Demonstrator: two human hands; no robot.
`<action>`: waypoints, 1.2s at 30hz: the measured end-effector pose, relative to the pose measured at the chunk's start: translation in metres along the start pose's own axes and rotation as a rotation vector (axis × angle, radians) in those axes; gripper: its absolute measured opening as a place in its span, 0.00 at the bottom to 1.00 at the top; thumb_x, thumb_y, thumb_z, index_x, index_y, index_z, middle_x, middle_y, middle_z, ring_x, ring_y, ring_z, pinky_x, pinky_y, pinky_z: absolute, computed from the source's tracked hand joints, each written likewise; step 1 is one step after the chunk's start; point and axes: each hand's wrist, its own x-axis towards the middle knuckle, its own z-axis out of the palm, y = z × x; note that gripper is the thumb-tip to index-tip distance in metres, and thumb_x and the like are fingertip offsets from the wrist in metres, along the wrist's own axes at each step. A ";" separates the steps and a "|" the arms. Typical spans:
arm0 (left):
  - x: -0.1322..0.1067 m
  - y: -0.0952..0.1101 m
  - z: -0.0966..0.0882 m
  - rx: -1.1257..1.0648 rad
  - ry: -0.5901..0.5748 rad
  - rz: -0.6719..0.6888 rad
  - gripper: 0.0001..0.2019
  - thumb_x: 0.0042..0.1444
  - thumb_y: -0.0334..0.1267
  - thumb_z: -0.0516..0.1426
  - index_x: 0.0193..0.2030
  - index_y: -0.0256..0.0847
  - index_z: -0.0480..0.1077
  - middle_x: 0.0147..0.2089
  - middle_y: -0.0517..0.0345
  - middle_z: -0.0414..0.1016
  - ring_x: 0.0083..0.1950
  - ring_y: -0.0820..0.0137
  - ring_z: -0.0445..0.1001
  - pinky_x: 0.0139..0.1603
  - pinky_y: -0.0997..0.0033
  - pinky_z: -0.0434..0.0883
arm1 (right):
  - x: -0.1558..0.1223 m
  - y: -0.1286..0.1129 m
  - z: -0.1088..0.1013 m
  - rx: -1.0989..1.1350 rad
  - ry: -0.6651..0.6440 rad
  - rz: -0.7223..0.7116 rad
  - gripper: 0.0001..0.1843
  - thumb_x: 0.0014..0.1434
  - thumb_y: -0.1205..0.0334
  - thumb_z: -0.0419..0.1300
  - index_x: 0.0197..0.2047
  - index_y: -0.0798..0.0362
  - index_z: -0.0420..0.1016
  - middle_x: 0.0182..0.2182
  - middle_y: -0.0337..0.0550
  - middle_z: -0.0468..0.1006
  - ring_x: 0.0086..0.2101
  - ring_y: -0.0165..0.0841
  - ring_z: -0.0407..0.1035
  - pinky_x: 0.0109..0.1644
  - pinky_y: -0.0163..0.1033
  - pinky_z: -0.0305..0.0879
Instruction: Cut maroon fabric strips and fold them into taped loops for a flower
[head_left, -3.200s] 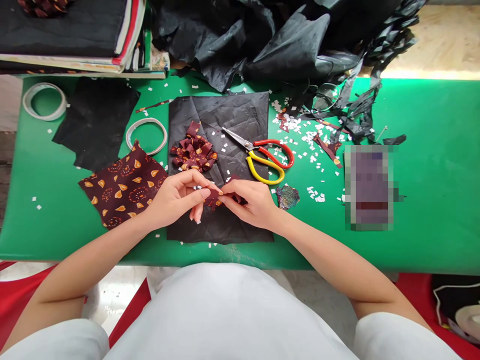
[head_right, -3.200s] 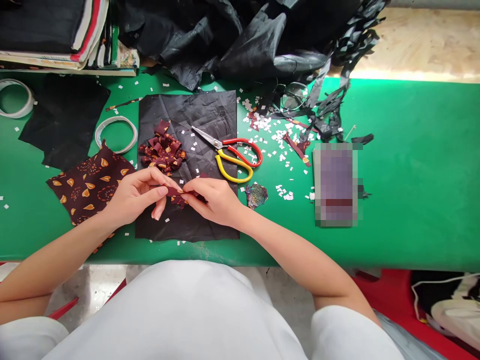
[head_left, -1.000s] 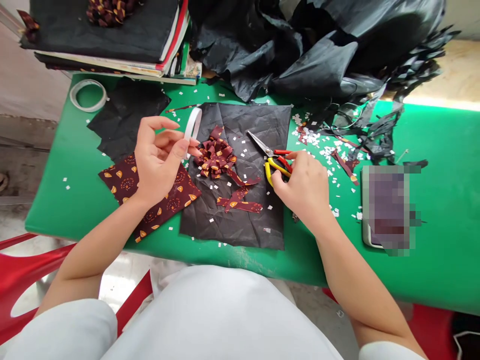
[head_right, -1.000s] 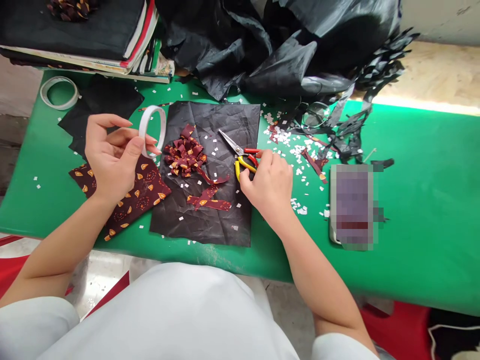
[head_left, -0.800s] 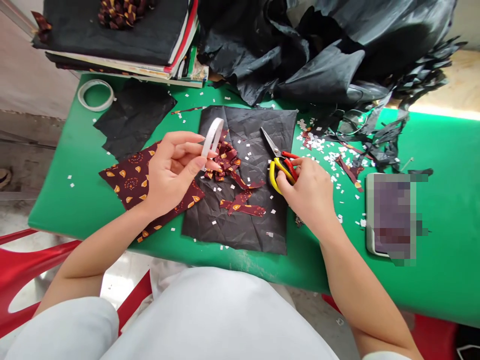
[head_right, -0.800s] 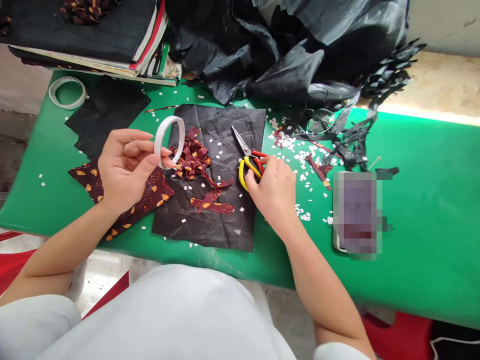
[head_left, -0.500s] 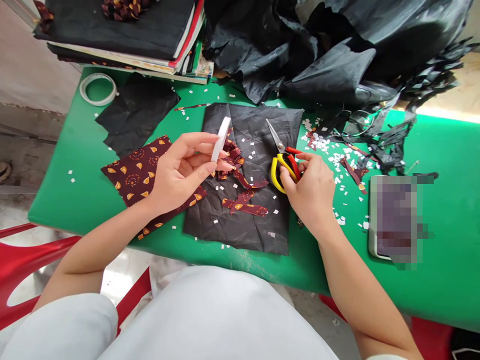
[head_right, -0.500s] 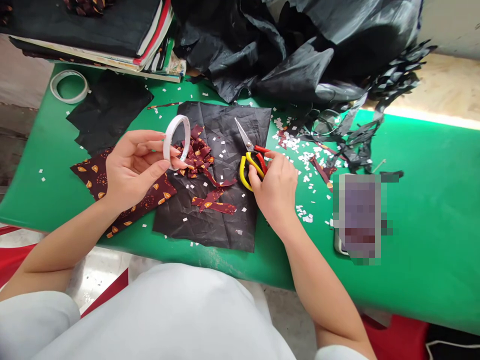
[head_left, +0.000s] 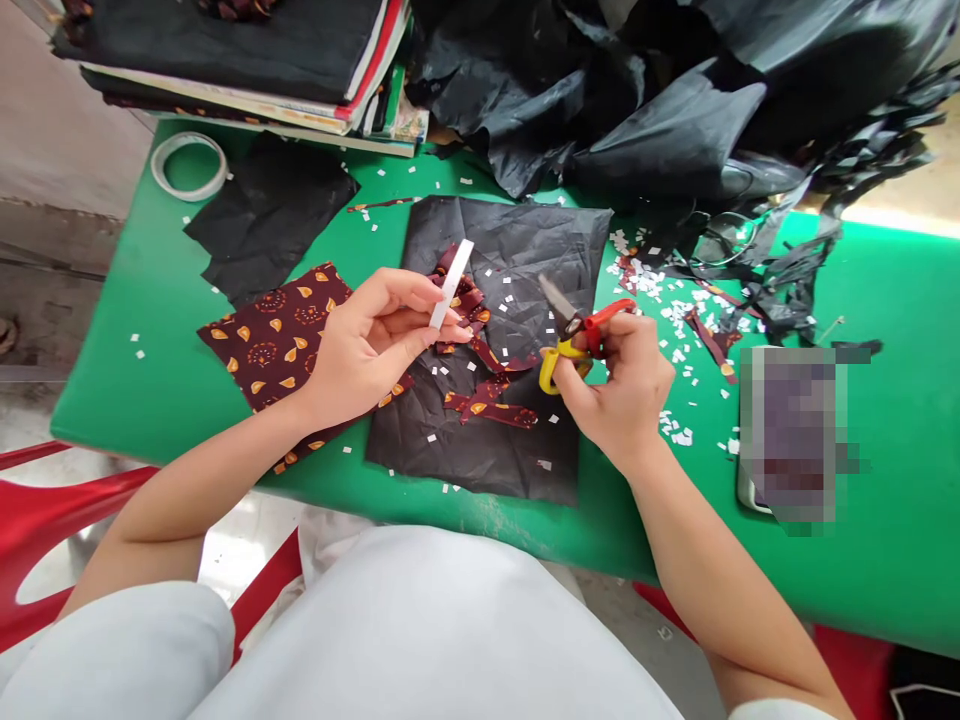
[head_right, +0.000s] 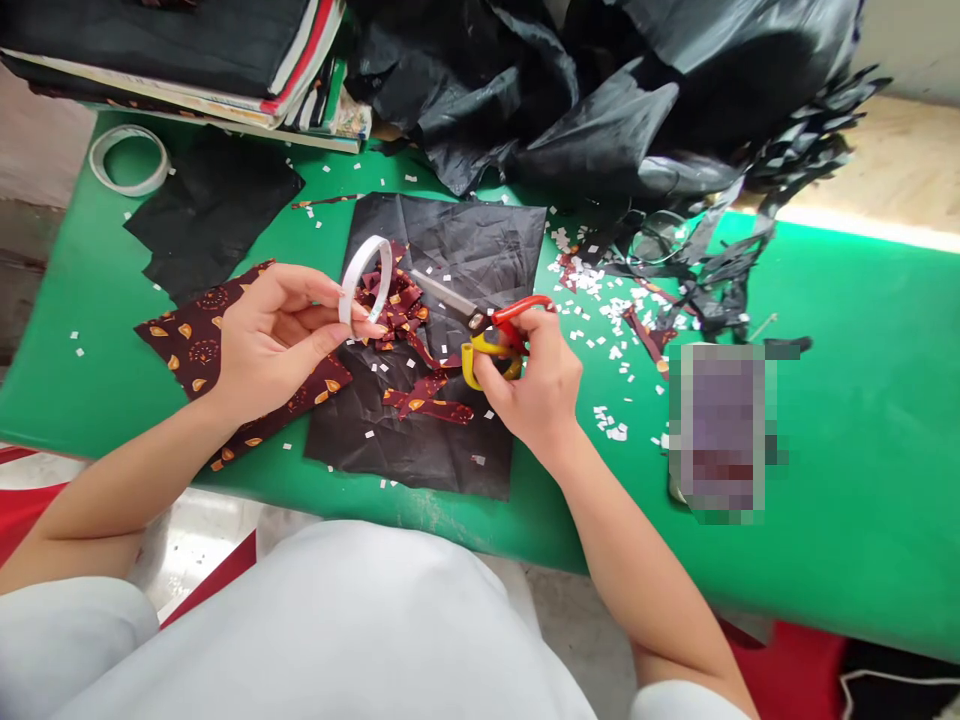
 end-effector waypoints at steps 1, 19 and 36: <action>0.000 -0.001 0.000 -0.005 -0.014 0.002 0.08 0.54 0.29 0.58 0.40 0.39 0.65 0.38 0.60 0.75 0.39 0.71 0.79 0.46 0.67 0.79 | 0.000 -0.002 -0.001 0.018 -0.006 -0.043 0.15 0.50 0.61 0.58 0.40 0.50 0.59 0.28 0.37 0.69 0.25 0.29 0.65 0.25 0.35 0.62; -0.002 -0.009 -0.003 0.117 -0.077 0.078 0.08 0.56 0.28 0.55 0.41 0.43 0.64 0.38 0.63 0.74 0.45 0.69 0.78 0.47 0.67 0.79 | -0.001 -0.023 -0.007 -0.026 -0.098 -0.237 0.20 0.47 0.53 0.62 0.39 0.51 0.58 0.27 0.40 0.69 0.26 0.32 0.63 0.27 0.38 0.59; -0.004 -0.014 -0.005 0.193 -0.125 0.174 0.12 0.55 0.24 0.54 0.44 0.42 0.68 0.41 0.61 0.73 0.44 0.72 0.77 0.46 0.72 0.78 | 0.001 -0.022 -0.007 0.015 -0.160 -0.312 0.14 0.53 0.57 0.62 0.40 0.51 0.63 0.24 0.38 0.69 0.26 0.30 0.62 0.27 0.34 0.59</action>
